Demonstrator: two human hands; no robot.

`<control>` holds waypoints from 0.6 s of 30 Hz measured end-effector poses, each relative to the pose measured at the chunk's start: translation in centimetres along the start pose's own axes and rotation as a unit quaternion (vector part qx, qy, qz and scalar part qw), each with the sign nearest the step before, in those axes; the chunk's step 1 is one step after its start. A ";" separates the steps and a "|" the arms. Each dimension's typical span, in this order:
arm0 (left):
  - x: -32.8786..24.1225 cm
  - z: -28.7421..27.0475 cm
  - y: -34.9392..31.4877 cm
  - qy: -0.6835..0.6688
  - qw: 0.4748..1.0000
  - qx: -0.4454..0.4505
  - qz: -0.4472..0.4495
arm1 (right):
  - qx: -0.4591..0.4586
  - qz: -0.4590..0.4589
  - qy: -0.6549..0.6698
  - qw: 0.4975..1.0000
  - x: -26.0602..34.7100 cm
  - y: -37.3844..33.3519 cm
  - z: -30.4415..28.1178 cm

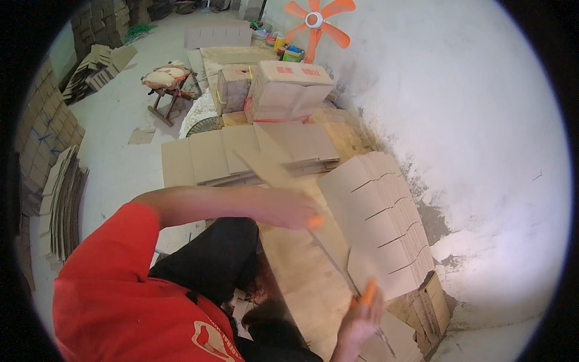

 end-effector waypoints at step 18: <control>14.9 9.5 -15.8 0.115 0.915 0.080 -0.378 | 0.279 0.609 -0.188 0.718 -26.1 -36.7 -4.3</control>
Point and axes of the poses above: each hand's wrist, its own y-axis towards the middle knuckle, its own z-axis out of the palm, x = y × z, the point moved 10 cm from there along y, towards the middle knuckle, and after that the axes turned 11 degrees about y, right-handed, at the moved point
